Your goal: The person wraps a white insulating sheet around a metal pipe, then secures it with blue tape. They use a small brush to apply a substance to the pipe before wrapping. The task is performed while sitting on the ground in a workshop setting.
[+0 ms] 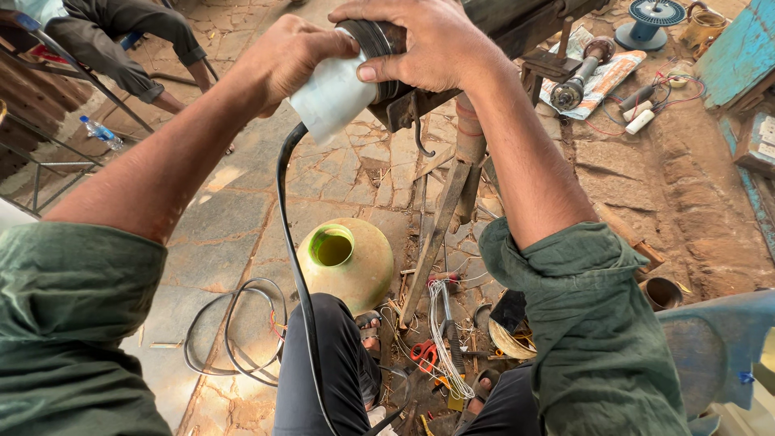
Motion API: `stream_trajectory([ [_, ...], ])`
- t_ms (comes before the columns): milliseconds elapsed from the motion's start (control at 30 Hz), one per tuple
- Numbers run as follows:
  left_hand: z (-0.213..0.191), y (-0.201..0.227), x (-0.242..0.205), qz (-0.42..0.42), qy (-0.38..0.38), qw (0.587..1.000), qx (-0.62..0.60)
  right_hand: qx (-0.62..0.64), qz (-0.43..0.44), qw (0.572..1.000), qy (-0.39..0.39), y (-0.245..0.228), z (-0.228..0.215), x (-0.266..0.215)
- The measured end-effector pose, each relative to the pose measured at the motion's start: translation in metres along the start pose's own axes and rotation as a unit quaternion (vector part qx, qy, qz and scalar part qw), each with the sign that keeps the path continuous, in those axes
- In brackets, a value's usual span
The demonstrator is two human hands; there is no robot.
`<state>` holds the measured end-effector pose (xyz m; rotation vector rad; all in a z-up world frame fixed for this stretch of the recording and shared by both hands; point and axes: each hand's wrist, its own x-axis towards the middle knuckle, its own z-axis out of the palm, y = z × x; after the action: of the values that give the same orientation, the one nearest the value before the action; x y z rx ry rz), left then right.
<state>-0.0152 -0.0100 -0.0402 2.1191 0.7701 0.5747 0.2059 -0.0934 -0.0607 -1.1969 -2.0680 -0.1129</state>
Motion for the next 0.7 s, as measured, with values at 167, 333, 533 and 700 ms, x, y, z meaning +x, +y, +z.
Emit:
stream_trajectory([
  [167, 0.004, 0.006, 0.005, -0.047, 0.005, 0.998, -0.037, 0.015, 0.016, 1.0, -0.007, 0.0, 0.001, -0.001],
  [333, -0.002, 0.019, 0.001, -0.064, -0.066, 0.995, 0.039, 0.052, 0.049, 0.997, -0.031, 0.0, 0.001, -0.001],
  [533, -0.004, 0.043, 0.001, -0.09, -0.108, 0.96, 0.242, 0.075, 0.024, 0.996, -0.044, 0.001, -0.001, 0.002],
  [700, 0.014, 0.056, -0.001, -0.126, -0.035, 0.964, 0.229, 0.015, 0.016, 0.999, -0.028, 0.0, 0.0, 0.002],
])
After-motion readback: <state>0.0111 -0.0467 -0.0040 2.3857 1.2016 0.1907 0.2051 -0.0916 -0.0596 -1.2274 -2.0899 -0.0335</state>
